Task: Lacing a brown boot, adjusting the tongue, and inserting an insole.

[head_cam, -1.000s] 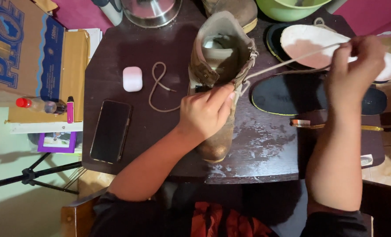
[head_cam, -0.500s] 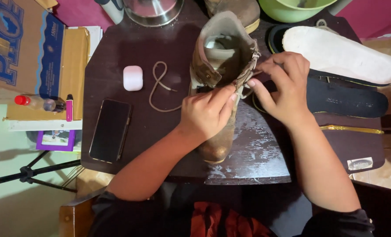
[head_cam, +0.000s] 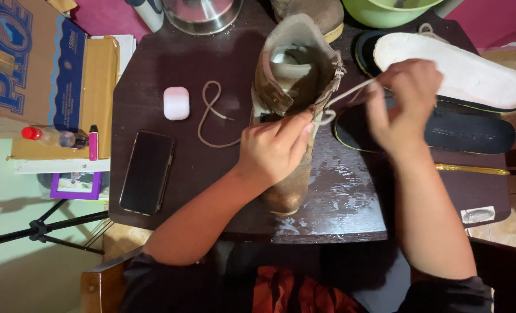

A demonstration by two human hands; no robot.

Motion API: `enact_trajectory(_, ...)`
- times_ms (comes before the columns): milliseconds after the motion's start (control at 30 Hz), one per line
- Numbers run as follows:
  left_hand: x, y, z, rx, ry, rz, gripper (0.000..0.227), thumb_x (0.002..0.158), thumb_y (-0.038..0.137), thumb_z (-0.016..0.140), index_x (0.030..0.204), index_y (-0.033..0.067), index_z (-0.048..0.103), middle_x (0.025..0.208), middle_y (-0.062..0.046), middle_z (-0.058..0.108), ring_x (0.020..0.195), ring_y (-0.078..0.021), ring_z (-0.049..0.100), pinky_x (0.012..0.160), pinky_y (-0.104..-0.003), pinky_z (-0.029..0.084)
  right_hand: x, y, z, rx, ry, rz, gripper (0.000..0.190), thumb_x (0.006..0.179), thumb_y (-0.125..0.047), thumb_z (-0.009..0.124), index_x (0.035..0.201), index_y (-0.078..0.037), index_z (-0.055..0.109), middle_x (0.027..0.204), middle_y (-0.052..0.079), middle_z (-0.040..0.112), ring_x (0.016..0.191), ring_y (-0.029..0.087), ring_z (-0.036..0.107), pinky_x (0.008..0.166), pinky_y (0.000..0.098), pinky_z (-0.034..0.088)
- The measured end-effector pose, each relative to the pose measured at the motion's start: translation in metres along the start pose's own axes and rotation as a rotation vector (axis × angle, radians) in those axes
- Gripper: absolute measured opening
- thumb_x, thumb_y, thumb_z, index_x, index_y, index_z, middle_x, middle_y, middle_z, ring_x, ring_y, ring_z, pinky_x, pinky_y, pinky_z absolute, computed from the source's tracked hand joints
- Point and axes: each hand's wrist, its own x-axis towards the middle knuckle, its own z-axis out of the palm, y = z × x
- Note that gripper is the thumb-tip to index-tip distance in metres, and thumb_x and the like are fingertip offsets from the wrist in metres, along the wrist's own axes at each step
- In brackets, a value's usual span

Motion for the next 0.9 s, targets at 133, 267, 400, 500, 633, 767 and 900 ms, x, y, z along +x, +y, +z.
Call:
enact_trajectory(133,0.000,-0.001,0.000,0.006,-0.009,-0.006,0.014,0.102,0.017,0.064,0.112,0.0139,0.073,0.083,0.005,0.074,0.063,-0.0152,0.067,0.052,-0.032,0.049,-0.012,0.032,-0.016,-0.023,0.086,0.108,0.018,0.108,-0.002,0.068,0.093,0.005,0.061,0.098,0.019,0.060,0.100,0.036,0.053,0.091,0.0481,0.037)
enact_trajectory(267,0.000,0.000,0.000,0.015,0.004,0.008,0.015,0.103,0.017,0.064,0.114,0.0146,0.074,0.082,0.006,0.074,0.061,-0.0123,0.065,0.050,-0.031,0.047,-0.020,0.052,-0.028,-0.085,0.132,0.203,0.019,0.112,-0.002,0.067,0.096,0.005,0.061,0.098,0.017,0.059,0.100,0.034,0.053,0.090,0.0467,0.038)
enact_trajectory(400,-0.001,-0.002,0.001,0.000,0.007,0.016,0.015,0.102,0.015,0.065,0.113,0.0124,0.074,0.081,0.005,0.074,0.061,-0.0118,0.065,0.051,-0.030,0.048,-0.021,0.049,-0.025,-0.093,0.090,0.247,0.010,0.105,0.004,0.068,0.097,0.004,0.062,0.101,0.016,0.061,0.102,0.034,0.054,0.092,0.0458,0.039)
enact_trajectory(500,0.005,0.001,-0.005,-0.006,0.031,0.044,0.018,0.101,0.017,0.070,0.117,0.0095,0.074,0.098,0.003,0.079,0.071,-0.0085,0.071,0.057,-0.026,0.053,0.002,0.013,-0.021,0.001,0.057,0.164,0.028,0.114,-0.018,0.062,0.119,0.010,0.064,0.113,0.022,0.054,0.107,0.036,0.052,0.092,0.0449,0.045)
enact_trajectory(633,0.002,-0.016,-0.010,-0.167,0.087,0.129,0.025,0.096,0.007,0.078,0.117,-0.0035,0.072,0.104,-0.011,0.080,0.079,-0.0158,0.078,0.065,-0.027,0.064,0.007,-0.013,-0.013,0.066,0.034,0.080,0.036,0.111,-0.019,0.057,0.130,0.012,0.059,0.118,0.025,0.051,0.112,0.039,0.051,0.094,0.0480,0.044)
enact_trajectory(767,-0.016,-0.071,-0.002,-0.052,0.242,0.133,0.025,0.091,0.018,0.067,0.115,0.0260,0.067,0.083,0.012,0.068,0.055,-0.0096,0.052,0.051,-0.025,0.046,-0.004,-0.004,0.006,0.184,0.017,-0.064,0.033,0.104,-0.015,0.067,0.126,0.009,0.066,0.108,0.024,0.053,0.102,0.044,0.054,0.091,0.0510,0.045)
enact_trajectory(900,0.015,-0.095,-0.052,0.181,0.191,0.127,0.025,0.097,0.041,0.054,0.088,0.0230,0.067,0.070,0.007,0.047,0.058,-0.0156,0.055,0.060,-0.028,0.052,-0.010,-0.010,0.015,0.342,0.000,-0.273,0.032,0.098,-0.017,0.072,0.119,0.007,0.072,0.094,0.025,0.062,0.082,0.048,0.060,0.079,0.0552,0.047)
